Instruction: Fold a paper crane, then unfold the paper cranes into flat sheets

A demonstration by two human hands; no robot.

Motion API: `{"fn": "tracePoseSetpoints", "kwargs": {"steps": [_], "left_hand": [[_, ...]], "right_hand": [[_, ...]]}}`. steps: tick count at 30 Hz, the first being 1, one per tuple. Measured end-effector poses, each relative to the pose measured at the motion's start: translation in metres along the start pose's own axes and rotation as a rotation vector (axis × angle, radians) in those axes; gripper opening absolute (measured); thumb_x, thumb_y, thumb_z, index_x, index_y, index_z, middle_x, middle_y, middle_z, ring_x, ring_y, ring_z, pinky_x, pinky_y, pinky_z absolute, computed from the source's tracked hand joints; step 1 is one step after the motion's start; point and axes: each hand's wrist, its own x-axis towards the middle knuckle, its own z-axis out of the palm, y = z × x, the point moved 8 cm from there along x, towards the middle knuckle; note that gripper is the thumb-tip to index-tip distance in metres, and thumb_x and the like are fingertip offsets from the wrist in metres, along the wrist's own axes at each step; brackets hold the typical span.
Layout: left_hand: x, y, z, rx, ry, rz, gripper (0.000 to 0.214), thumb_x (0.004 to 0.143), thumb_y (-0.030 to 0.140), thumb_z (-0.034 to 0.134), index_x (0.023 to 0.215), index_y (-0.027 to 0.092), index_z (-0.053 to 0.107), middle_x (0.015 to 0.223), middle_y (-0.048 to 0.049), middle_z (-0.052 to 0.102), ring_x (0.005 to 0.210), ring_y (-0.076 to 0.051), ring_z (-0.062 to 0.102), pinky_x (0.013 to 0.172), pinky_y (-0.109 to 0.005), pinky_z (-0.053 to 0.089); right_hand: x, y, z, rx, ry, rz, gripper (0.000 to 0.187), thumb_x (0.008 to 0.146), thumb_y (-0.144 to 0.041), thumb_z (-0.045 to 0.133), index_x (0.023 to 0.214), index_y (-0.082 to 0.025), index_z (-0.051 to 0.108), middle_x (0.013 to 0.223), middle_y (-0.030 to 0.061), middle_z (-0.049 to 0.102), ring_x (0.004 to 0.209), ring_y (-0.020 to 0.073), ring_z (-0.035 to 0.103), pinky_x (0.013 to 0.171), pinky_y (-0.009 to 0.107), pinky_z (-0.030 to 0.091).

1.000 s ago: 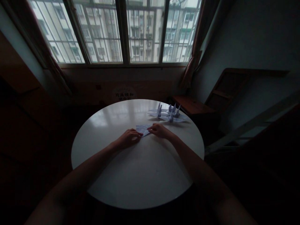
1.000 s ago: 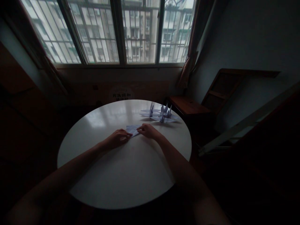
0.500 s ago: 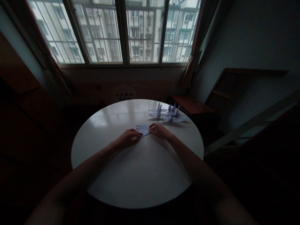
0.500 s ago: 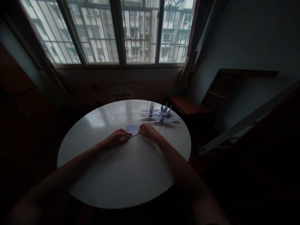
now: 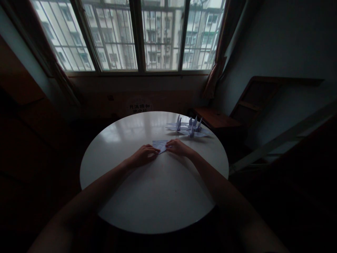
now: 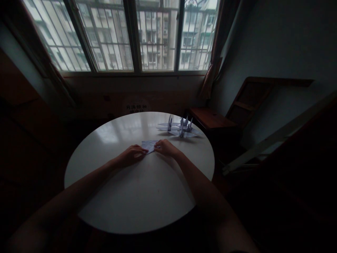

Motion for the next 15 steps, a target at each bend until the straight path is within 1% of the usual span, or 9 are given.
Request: {"fn": "tracePoseSetpoints", "kwargs": {"steps": [3,5,7,9,15], "left_hand": [[-0.0001,0.0011,-0.0003,0.007,-0.005,-0.005,0.021,0.09,0.029,0.058,0.105,0.024,0.072,0.11,-0.0057,0.073,0.097,-0.019,0.066,0.089,-0.034,0.051],[-0.0002,0.0028,-0.0008,0.021,-0.012,-0.012,0.024,0.09,0.03,0.058,0.11,0.025,0.07,0.11,-0.0051,0.073,0.098,-0.019,0.065,0.09,-0.034,0.05],[-0.0005,0.0045,-0.001,0.043,-0.022,-0.023,0.029,0.09,0.031,0.059,0.117,0.025,0.067,0.111,-0.0049,0.072,0.099,-0.019,0.064,0.091,-0.035,0.05],[-0.001,0.0058,-0.0008,0.063,-0.034,-0.031,0.034,0.089,0.034,0.06,0.122,0.024,0.065,0.113,-0.0054,0.071,0.102,-0.021,0.063,0.093,-0.036,0.048],[-0.0023,0.0054,0.0011,0.091,-0.069,-0.05,0.039,0.09,0.04,0.059,0.126,0.026,0.061,0.119,-0.0058,0.068,0.111,-0.022,0.06,0.098,-0.038,0.044]], "right_hand": [[0.0,-0.0004,0.001,-0.007,0.0,-0.002,0.017,0.083,-0.023,0.065,0.093,-0.016,0.077,0.101,0.0116,0.074,0.089,0.0206,0.069,0.082,0.028,0.051],[-0.0005,-0.0025,0.0017,-0.057,0.013,-0.012,0.019,0.082,-0.026,0.066,0.095,-0.017,0.077,0.113,0.0137,0.07,0.098,0.023,0.068,0.087,0.032,0.05],[-0.001,-0.0051,0.0038,-0.122,0.019,-0.025,0.02,0.081,-0.029,0.069,0.097,-0.019,0.076,0.121,0.0141,0.067,0.106,0.026,0.065,0.094,0.037,0.047],[-0.0013,-0.0067,0.0067,-0.151,0.016,-0.035,0.022,0.081,-0.031,0.07,0.099,-0.02,0.076,0.122,0.0129,0.067,0.111,0.0272,0.063,0.098,0.039,0.044],[-0.0002,-0.004,0.0086,-0.122,0.019,-0.017,0.023,0.082,-0.03,0.069,0.101,-0.02,0.075,0.114,0.0113,0.071,0.105,0.024,0.064,0.098,0.036,0.043]]}}
